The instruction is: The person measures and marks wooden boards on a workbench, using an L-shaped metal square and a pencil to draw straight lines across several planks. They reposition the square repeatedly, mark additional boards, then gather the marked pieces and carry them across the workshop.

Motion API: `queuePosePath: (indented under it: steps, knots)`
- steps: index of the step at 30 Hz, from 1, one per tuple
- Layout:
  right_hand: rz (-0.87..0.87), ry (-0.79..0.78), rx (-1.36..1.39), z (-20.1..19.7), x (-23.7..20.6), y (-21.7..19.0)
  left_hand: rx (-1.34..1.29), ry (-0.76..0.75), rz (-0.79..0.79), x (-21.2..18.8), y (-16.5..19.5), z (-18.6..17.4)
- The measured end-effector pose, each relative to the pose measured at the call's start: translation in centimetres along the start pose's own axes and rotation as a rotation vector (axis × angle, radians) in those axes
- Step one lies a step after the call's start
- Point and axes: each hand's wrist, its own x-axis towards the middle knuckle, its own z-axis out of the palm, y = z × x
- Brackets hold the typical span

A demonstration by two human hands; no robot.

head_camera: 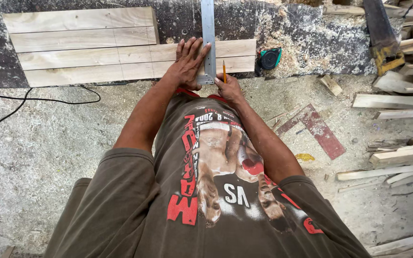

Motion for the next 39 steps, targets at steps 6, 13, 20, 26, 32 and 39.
queuePosePath:
  steps: [6, 13, 20, 26, 32, 39]
  knots:
    - [-0.006, -0.015, -0.023, -0.2, 0.0, -0.1, -0.023, 0.060, 0.041, -0.1, -0.2, 0.3]
    - [-0.015, -0.011, -0.049, -0.3, 0.2, 0.4, -0.021, 0.059, 0.041, -0.1, -0.7, 1.0]
    - [-0.013, -0.039, -0.050, -0.8, 0.5, 0.7, -0.004, 0.050, 0.049, 0.2, -1.1, 2.0]
    - [-0.025, -0.050, -0.131, -0.9, 0.4, 0.6, 0.014, 0.041, 0.047, 0.2, -1.3, 2.4]
    - [-0.033, -0.061, -0.146, -1.1, 0.2, 0.5, 0.006, 0.044, 0.051, 0.1, -1.2, 2.2]
    - [-0.017, -0.071, -0.087, -1.2, 0.4, 0.8, 0.011, 0.043, 0.036, -0.1, -0.8, 1.6]
